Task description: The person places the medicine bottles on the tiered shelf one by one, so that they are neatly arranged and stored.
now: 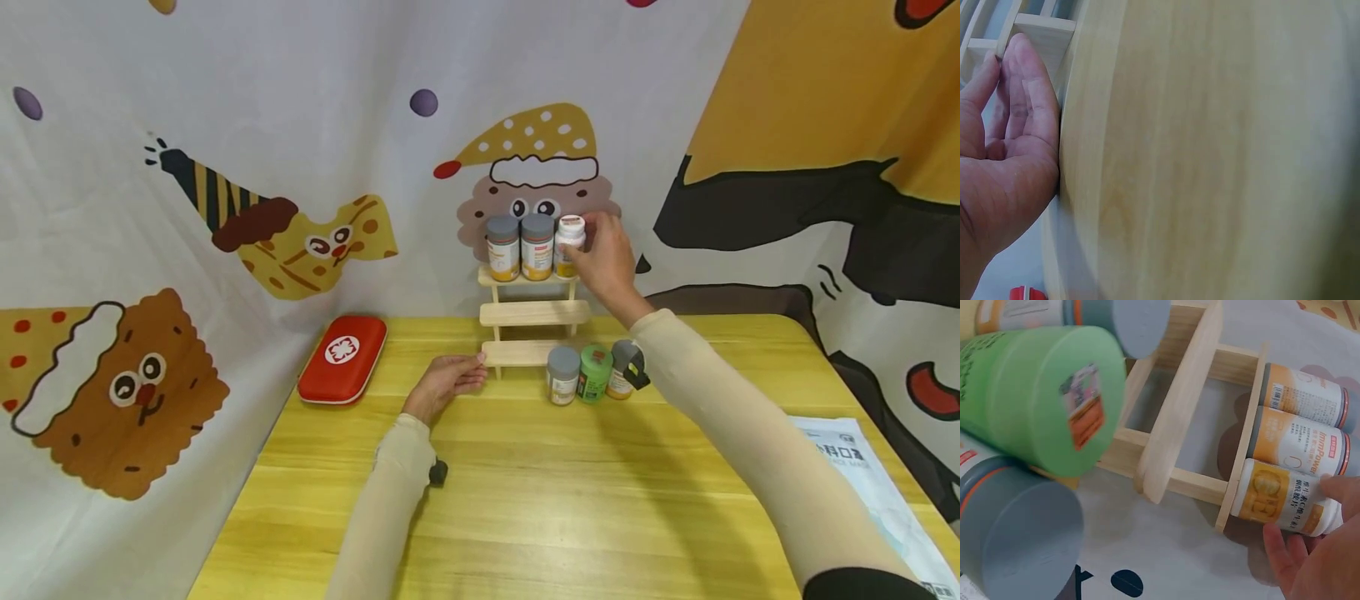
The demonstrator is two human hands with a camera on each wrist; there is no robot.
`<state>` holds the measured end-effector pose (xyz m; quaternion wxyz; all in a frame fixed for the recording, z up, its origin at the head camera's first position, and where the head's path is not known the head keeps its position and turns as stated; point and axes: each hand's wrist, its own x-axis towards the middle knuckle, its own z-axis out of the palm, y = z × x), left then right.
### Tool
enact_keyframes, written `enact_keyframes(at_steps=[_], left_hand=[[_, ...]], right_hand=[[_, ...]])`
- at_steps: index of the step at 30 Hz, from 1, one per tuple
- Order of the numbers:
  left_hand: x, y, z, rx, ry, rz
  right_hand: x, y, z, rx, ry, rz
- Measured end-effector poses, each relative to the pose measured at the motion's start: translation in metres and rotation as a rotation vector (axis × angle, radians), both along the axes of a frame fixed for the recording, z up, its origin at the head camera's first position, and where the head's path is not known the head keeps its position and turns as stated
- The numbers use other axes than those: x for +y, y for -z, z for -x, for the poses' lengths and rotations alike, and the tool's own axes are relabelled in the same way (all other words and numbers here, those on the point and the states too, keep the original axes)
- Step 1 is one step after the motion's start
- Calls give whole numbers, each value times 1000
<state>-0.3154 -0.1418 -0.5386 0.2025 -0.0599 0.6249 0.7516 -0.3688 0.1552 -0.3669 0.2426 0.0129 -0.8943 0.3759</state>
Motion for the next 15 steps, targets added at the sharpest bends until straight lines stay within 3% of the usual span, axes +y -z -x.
enact_keyframes(at_steps=[8, 15], left_hand=[[-1, -2, 0, 2, -6, 4], [-1, -2, -2, 4, 10, 18]], right_hand=[[7, 9, -8, -24, -42, -2], [23, 23, -25, -46, -101, 50]])
